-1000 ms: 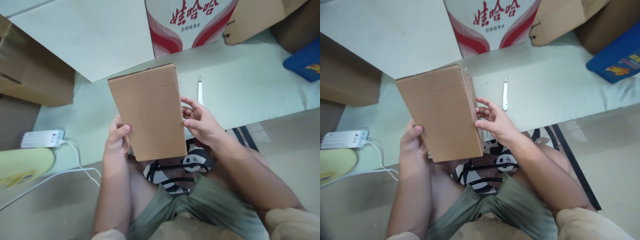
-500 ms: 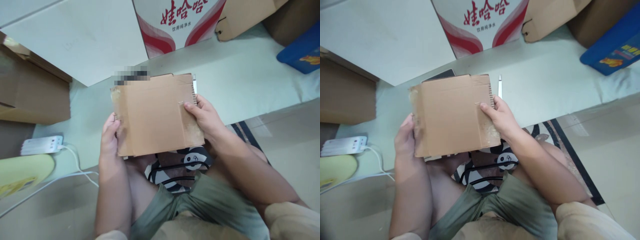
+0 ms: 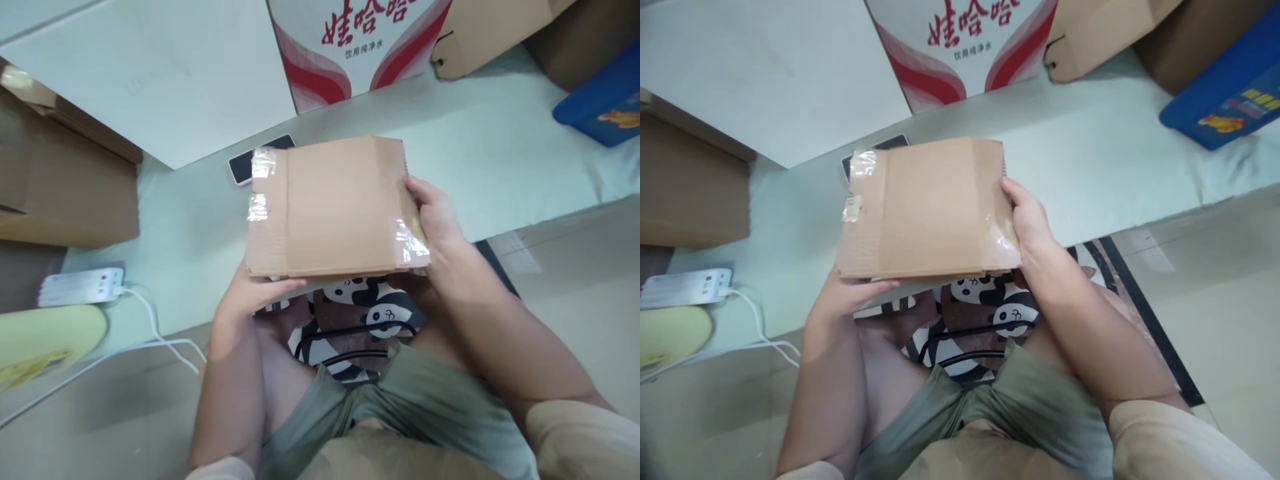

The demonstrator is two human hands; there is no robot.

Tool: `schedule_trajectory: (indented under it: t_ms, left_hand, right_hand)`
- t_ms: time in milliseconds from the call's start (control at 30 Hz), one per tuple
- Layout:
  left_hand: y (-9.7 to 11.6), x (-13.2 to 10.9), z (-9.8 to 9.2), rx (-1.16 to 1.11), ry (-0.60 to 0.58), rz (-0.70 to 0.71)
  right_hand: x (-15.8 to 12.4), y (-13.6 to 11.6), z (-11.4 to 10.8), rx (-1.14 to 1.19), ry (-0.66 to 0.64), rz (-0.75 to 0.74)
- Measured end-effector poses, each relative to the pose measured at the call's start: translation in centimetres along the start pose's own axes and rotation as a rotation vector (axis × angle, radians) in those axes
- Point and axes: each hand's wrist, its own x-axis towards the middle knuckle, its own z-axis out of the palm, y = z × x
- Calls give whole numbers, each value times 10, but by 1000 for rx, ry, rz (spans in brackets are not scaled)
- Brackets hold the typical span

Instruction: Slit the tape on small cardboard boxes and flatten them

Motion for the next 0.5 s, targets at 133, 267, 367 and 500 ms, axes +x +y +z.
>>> schedule_trajectory:
  t_ms: [133, 267, 367, 500]
  left_hand:
    - [8, 9, 8, 53, 226, -26]
    - [8, 15, 4, 73, 390, -33]
    - [4, 16, 2, 34, 444, -17]
    - [-1, 17, 1, -20, 476, -8]
  right_hand:
    - [-14, -26, 16, 18, 4, -38]
    - [-25, -27, 26, 11, -118, -83]
    - [-27, -15, 25, -31, -282, -169]
    - [-30, -11, 24, -112, -462, -248]
